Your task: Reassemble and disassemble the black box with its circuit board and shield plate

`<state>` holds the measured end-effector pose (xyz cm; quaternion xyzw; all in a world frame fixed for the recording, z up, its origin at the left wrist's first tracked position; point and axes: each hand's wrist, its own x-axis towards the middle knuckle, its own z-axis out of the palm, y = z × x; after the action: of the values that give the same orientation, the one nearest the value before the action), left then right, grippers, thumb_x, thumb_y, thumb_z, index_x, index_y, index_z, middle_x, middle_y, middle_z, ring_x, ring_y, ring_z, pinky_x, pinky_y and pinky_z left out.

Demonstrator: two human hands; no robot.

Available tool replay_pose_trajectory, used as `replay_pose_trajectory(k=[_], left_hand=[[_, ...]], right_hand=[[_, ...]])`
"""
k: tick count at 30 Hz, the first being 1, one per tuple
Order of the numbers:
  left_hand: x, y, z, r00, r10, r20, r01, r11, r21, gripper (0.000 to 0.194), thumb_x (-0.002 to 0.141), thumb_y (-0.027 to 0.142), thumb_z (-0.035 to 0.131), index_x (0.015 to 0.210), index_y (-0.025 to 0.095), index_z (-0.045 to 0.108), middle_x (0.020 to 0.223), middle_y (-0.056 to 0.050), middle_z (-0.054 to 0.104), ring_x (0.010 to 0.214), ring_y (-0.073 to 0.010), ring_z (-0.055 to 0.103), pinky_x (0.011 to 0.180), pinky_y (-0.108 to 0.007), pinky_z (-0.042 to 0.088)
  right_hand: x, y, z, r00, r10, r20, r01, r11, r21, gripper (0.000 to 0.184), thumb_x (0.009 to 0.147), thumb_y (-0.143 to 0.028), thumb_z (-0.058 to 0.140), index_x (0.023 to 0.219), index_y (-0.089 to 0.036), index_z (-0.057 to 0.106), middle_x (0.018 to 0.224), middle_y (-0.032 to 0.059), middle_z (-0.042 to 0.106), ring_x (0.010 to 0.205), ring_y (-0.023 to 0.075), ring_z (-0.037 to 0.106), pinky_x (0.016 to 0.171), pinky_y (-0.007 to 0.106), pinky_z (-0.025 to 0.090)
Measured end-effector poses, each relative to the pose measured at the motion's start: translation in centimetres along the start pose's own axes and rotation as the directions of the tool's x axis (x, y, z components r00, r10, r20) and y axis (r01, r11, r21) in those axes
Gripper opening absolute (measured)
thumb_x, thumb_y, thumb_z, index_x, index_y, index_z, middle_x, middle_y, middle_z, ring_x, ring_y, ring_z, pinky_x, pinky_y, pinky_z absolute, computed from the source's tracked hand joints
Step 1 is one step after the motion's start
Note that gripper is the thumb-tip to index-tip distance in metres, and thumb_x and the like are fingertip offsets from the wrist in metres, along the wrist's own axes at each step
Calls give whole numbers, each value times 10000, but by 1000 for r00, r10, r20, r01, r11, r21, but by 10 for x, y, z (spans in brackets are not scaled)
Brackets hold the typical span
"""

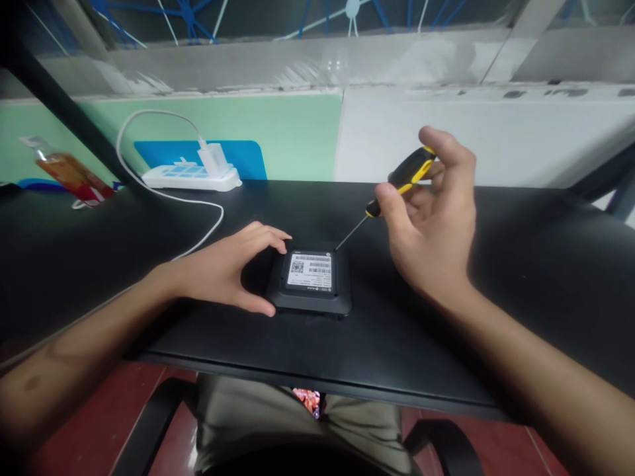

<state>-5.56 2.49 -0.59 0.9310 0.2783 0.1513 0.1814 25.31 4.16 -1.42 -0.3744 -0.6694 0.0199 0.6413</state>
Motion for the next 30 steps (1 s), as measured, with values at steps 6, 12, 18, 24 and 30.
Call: replay_pose_trajectory(k=[6, 12, 18, 24, 30], left_hand=[[1, 0, 1, 1000, 0, -2, 0, 1000, -11, 746, 728, 703, 841, 1201, 234, 503, 1446, -157, 554, 1296, -357, 525, 1056, -533, 477], [1, 0, 1, 1000, -6, 0, 6, 1000, -18, 752, 733, 722, 826, 1200, 227, 507, 1459, -165, 547, 1301, -360, 522, 1062, -539, 475], [0, -1, 1, 1000, -10, 3, 10, 1000, -21, 759, 724, 721, 831, 1199, 229, 502, 1465, -164, 542, 1308, -360, 519, 1062, -535, 475], [1, 0, 1, 1000, -11, 5, 11, 1000, -28, 747, 726, 708, 836, 1197, 235, 500, 1451, -156, 548, 1306, -357, 517, 1065, -534, 469], [1, 0, 0, 1000, -14, 6, 14, 999, -38, 748, 715, 716, 840, 1189, 248, 498, 1441, -148, 555, 1299, -361, 518, 1064, -546, 466]], right_hand=[[8, 5, -1, 999, 25, -23, -20, 985, 174, 423, 854, -506, 773, 1223, -335, 660, 745, -70, 534, 606, 56, 584, 648, 274, 602], [14, 1, 0, 960, 274, -55, -241, 912, 331, 261, 858, -289, 756, 1118, -294, 734, 866, -23, 772, 720, 103, 734, 681, 294, 607], [10, 2, -1, 973, 225, -50, -202, 936, 288, 334, 842, -466, 783, 1129, -319, 695, 812, -58, 708, 675, 92, 721, 599, 261, 588], [10, 4, -1, 964, 257, -72, -229, 934, 274, 270, 878, -299, 738, 1147, -330, 733, 914, -30, 769, 709, 87, 717, 639, 256, 600], [8, 3, -1, 975, 223, -24, -212, 952, 220, 386, 897, -491, 723, 1245, -330, 676, 940, -7, 717, 701, 99, 713, 619, 272, 590]])
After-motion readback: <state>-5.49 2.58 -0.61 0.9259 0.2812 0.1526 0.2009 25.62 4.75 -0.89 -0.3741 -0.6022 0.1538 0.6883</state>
